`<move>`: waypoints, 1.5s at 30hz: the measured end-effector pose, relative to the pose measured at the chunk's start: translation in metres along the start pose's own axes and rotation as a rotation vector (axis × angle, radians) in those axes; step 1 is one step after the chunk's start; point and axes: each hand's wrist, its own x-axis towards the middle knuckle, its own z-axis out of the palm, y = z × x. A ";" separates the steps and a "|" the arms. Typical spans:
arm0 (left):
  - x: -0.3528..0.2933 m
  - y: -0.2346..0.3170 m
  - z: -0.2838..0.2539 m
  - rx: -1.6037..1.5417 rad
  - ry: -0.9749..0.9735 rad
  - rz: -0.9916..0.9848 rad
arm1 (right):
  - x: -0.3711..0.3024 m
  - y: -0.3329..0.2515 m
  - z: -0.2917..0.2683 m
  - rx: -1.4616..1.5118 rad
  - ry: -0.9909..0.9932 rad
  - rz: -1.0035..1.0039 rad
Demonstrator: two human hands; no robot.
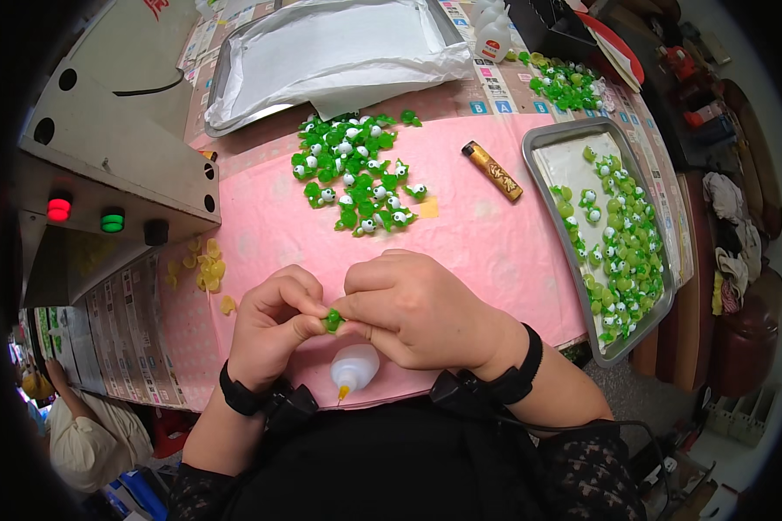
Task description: The person assembles small green and white candy pieces by applying glue from a small bottle to yellow plastic shells and attaching the candies. They repeatedly pick up shells, apply glue, and place the candies, then set the assembled pieces on a pink mat and into a metal tray.
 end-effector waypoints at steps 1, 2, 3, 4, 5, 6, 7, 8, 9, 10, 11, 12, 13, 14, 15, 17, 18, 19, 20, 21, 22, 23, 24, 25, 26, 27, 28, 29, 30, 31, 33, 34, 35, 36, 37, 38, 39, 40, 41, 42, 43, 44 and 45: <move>0.000 0.000 0.000 -0.002 0.001 -0.001 | 0.000 0.000 0.000 0.003 0.000 0.002; 0.000 0.000 0.000 0.002 0.000 0.002 | 0.000 0.000 0.000 0.006 -0.001 0.005; 0.000 0.000 0.000 0.005 -0.001 0.004 | 0.000 0.000 0.000 0.010 -0.001 0.007; 0.000 0.001 0.000 0.008 -0.001 0.006 | 0.001 -0.001 0.000 0.007 0.007 0.016; 0.000 0.001 0.000 0.006 -0.001 0.005 | 0.002 -0.003 0.000 0.004 0.014 0.025; 0.000 0.001 0.000 0.005 0.000 0.004 | 0.002 -0.004 0.000 0.001 0.022 0.033; 0.000 0.001 0.000 0.004 0.000 0.002 | 0.002 -0.004 0.000 0.000 0.016 0.035; 0.000 0.001 0.000 0.003 0.002 0.002 | 0.002 -0.003 0.000 -0.001 0.010 0.036; 0.000 0.000 0.001 0.002 0.004 0.002 | 0.002 -0.003 0.000 -0.001 0.005 0.038; 0.000 0.000 0.001 0.002 0.007 0.003 | 0.001 -0.003 -0.001 -0.003 0.003 0.036; 0.000 0.001 0.001 0.007 0.003 0.002 | 0.001 -0.003 -0.001 -0.004 0.000 0.034; 0.000 0.001 0.000 0.012 -0.001 0.003 | 0.001 -0.003 -0.001 -0.006 -0.002 0.032; 0.000 0.001 0.000 0.017 -0.005 0.003 | 0.002 -0.003 -0.001 -0.007 -0.002 0.037; 0.000 0.001 0.000 0.014 -0.003 0.013 | 0.002 -0.004 -0.001 -0.008 -0.002 0.042; 0.000 -0.001 0.001 0.011 0.000 0.023 | 0.002 -0.004 -0.001 -0.009 -0.001 0.046; 0.001 -0.002 0.001 0.001 0.006 0.036 | 0.002 -0.004 0.001 -0.022 0.020 0.058; 0.002 -0.002 0.001 -0.008 0.010 0.039 | 0.003 -0.004 0.002 -0.028 0.030 0.064; 0.002 -0.003 0.001 -0.016 0.014 0.042 | 0.003 -0.004 0.003 -0.031 0.037 0.072; 0.002 -0.002 0.001 -0.019 0.024 0.034 | 0.004 -0.005 0.002 -0.034 0.044 0.080; 0.003 -0.002 0.003 -0.022 0.033 0.028 | 0.005 -0.006 0.002 -0.037 0.051 0.088; 0.003 -0.001 0.003 -0.024 0.043 0.021 | 0.005 -0.006 0.002 -0.045 0.052 0.093; 0.003 -0.001 0.003 -0.029 0.042 0.018 | 0.004 -0.005 0.003 -0.052 0.052 0.099; 0.003 -0.001 0.003 -0.034 0.041 0.015 | 0.004 -0.004 0.003 -0.060 0.054 0.105; 0.003 0.000 0.004 -0.038 0.041 0.013 | 0.003 -0.003 0.004 -0.052 0.055 0.119; 0.003 0.001 0.005 -0.073 0.052 -0.022 | 0.003 -0.002 0.004 -0.043 0.057 0.133; 0.003 0.002 0.005 -0.107 0.069 -0.055 | 0.003 -0.001 0.004 -0.032 0.055 0.143; 0.003 0.003 0.007 -0.141 0.087 -0.088 | 0.004 -0.002 0.004 -0.044 0.058 0.162; 0.002 0.004 0.009 -0.139 0.105 -0.092 | 0.004 -0.002 0.004 -0.055 0.060 0.181; 0.001 0.005 0.011 -0.133 0.131 -0.096 | 0.005 -0.003 0.004 -0.060 0.059 0.193; -0.002 0.007 0.013 -0.127 0.158 -0.100 | 0.006 -0.005 0.003 -0.115 0.060 0.210; -0.009 0.013 0.015 0.065 0.152 -0.034 | 0.006 -0.011 -0.006 -0.228 0.068 0.244; -0.010 0.023 0.010 0.352 0.066 0.037 | 0.001 -0.011 -0.012 -0.294 0.073 0.271; -0.012 0.038 0.004 0.638 -0.025 0.104 | -0.002 -0.012 -0.018 -0.294 0.087 0.338; -0.016 0.045 -0.001 0.761 -0.059 0.056 | -0.008 -0.015 -0.029 -0.308 0.104 0.415; -0.019 0.051 -0.006 0.964 -0.044 0.118 | -0.015 -0.018 -0.039 -0.334 0.119 0.500; -0.023 0.049 -0.017 1.093 0.034 0.188 | -0.022 -0.017 -0.047 -0.371 0.150 0.537; -0.031 0.056 -0.019 1.215 0.161 0.208 | -0.026 -0.018 -0.058 -0.408 0.177 0.566; -0.033 0.061 -0.029 1.243 0.212 0.120 | -0.034 -0.018 -0.069 -0.460 0.212 0.607; -0.033 0.064 -0.036 1.318 0.248 0.125 | -0.041 -0.020 -0.081 -0.536 0.235 0.633; -0.036 0.065 -0.040 1.321 0.270 0.117 | -0.048 -0.018 -0.090 -0.604 0.258 0.655; -0.037 0.064 -0.043 1.216 0.302 0.056 | -0.054 -0.016 -0.099 -0.668 0.280 0.674; -0.038 0.062 -0.047 1.211 0.275 0.024 | -0.064 -0.011 -0.109 -0.736 0.290 0.666; -0.038 0.061 -0.050 1.215 0.252 -0.014 | -0.069 -0.008 -0.113 -0.756 0.305 0.705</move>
